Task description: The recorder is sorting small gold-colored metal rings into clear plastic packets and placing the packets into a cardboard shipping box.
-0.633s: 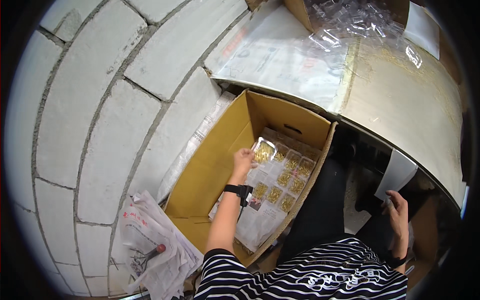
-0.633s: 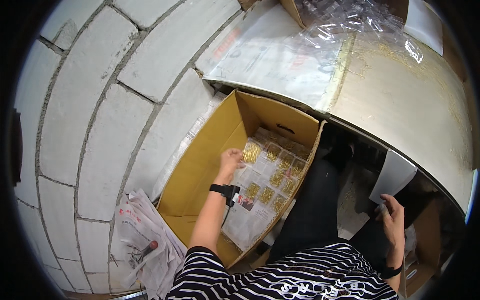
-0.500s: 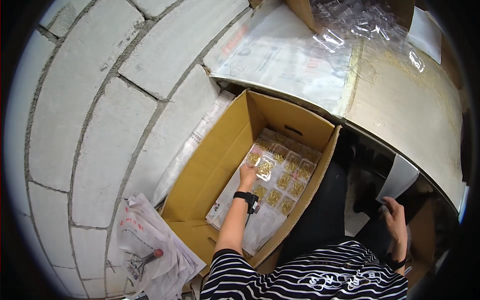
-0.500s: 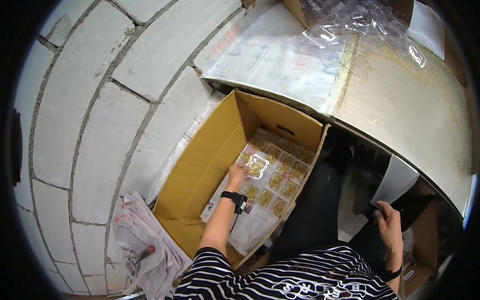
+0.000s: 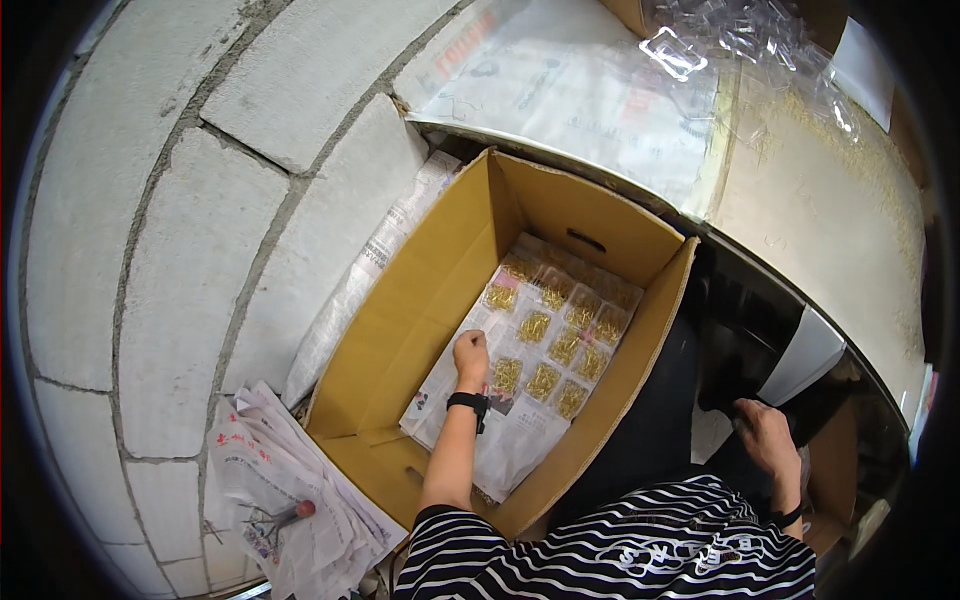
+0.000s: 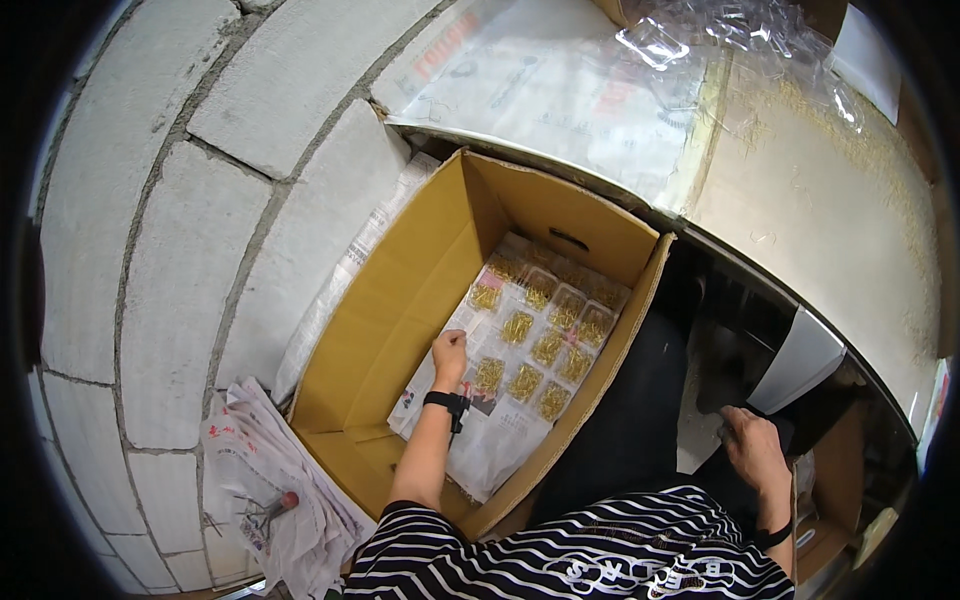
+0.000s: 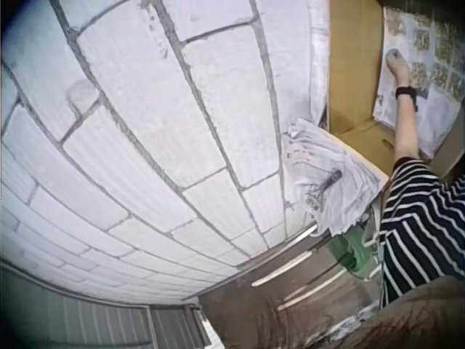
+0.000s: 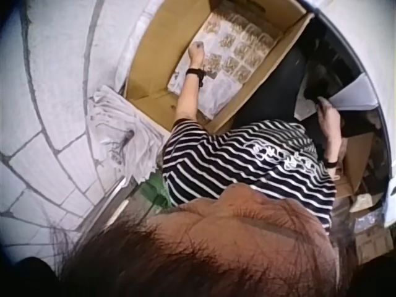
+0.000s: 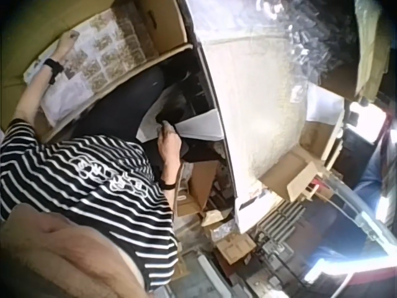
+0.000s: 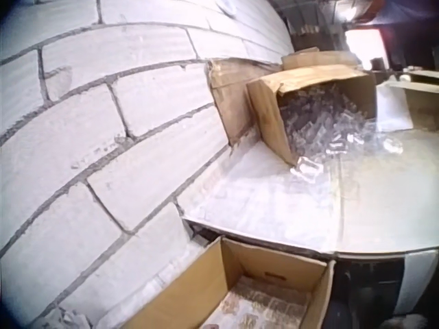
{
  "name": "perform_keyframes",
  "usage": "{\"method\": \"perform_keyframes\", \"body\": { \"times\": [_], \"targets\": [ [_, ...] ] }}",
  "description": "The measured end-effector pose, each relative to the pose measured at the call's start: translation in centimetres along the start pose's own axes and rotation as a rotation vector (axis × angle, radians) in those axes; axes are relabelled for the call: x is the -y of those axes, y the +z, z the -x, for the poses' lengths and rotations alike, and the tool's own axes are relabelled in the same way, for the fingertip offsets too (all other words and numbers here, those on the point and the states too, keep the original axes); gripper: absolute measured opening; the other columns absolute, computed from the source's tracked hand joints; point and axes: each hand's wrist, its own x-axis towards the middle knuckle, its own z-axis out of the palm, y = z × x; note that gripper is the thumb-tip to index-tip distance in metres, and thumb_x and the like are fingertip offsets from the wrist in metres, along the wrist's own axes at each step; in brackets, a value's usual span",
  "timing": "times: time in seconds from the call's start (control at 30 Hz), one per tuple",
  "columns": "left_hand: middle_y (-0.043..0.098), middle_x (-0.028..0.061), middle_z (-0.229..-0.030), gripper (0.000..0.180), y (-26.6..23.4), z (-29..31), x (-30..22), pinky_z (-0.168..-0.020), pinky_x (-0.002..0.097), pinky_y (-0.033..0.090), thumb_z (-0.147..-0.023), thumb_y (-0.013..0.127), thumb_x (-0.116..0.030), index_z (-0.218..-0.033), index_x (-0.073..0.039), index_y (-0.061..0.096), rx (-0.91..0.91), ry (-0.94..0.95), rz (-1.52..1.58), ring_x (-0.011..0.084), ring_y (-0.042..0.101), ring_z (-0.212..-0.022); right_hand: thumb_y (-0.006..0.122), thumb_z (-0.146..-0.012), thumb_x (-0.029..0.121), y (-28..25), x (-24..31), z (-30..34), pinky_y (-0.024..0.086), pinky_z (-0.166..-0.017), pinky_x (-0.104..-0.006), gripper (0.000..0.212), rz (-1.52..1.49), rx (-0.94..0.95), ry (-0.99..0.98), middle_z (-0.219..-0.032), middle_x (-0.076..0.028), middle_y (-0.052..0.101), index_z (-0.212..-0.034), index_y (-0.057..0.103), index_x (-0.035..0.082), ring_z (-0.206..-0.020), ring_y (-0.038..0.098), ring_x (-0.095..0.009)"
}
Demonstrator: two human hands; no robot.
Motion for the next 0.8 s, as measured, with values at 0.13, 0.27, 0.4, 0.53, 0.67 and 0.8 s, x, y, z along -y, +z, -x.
{"method": "perform_keyframes", "body": {
  "times": [0.13,0.27,0.4,0.53,0.67,0.8],
  "targets": [
    [0.067,0.0198,-0.081,0.019,-3.1,1.0,-0.1,-0.070,0.0371,0.050,-0.078,0.062,-0.015,-0.086,0.000,0.069,-0.004,-0.025,-0.115,0.0325,0.066,-0.078,0.061,-0.076,0.006,0.6,-0.1,-0.2,0.048,-0.076,-0.0414,0.029,0.019,0.024,-0.020,-0.095,-0.019,0.062,-0.104,0.060,0.000,-0.088,0.060,-0.037],
    [0.067,0.0135,-0.073,0.012,-3.4,3.1,3.4,-0.061,0.0323,0.049,-0.078,0.064,-0.006,-0.083,0.004,0.068,0.215,-0.134,-0.301,0.0197,0.064,-0.065,0.060,-0.077,0.007,1.3,-0.4,-0.2,0.048,-0.076,-0.0413,0.029,0.001,0.048,-0.042,-0.095,-0.019,0.063,-0.105,0.060,0.000,-0.087,0.060,-0.037],
    [0.064,0.0087,-0.067,0.007,-1.5,4.7,4.7,-0.048,0.0286,0.046,-0.077,0.064,0.000,-0.083,0.002,0.066,0.349,-0.427,0.124,0.0161,0.060,-0.054,0.060,-0.077,0.007,1.3,-0.2,0.0,0.048,-0.076,-0.0416,0.029,0.046,0.059,-0.051,-0.094,-0.019,0.062,-0.106,0.060,0.000,-0.087,0.060,-0.037],
    [0.063,0.0065,-0.068,0.006,-0.9,4.5,5.8,-0.044,0.0253,0.045,-0.078,0.061,0.003,-0.084,0.001,0.065,0.258,-0.290,0.052,0.0128,0.056,-0.050,0.060,-0.078,0.008,1.8,-0.5,0.3,0.048,-0.076,-0.0418,0.030,0.054,0.064,-0.047,-0.092,-0.019,0.062,-0.106,0.060,0.000,-0.087,0.060,-0.037],
    [0.062,0.0050,-0.066,0.006,0.8,3.1,5.4,-0.044,0.0259,0.044,-0.080,0.061,-0.002,-0.083,0.001,0.065,0.186,-0.131,0.119,0.0123,0.055,-0.050,0.059,-0.077,0.008,1.8,-1.2,0.9,0.048,-0.076,-0.0421,0.029,0.065,0.014,-0.032,-0.092,-0.018,0.062,-0.105,0.060,0.000,-0.087,0.060,-0.036],
    [0.058,0.0085,-0.055,0.015,1.2,2.8,4.2,-0.046,0.0380,0.043,-0.075,0.053,-0.007,-0.072,0.001,0.066,0.379,-0.100,-0.154,0.0193,0.056,-0.050,0.058,-0.076,0.011,1.3,-3.2,1.4,0.052,-0.075,-0.0418,0.028,0.125,0.040,-0.091,-0.097,-0.016,0.064,-0.103,0.061,0.003,-0.090,0.063,-0.034]
  ]
}}
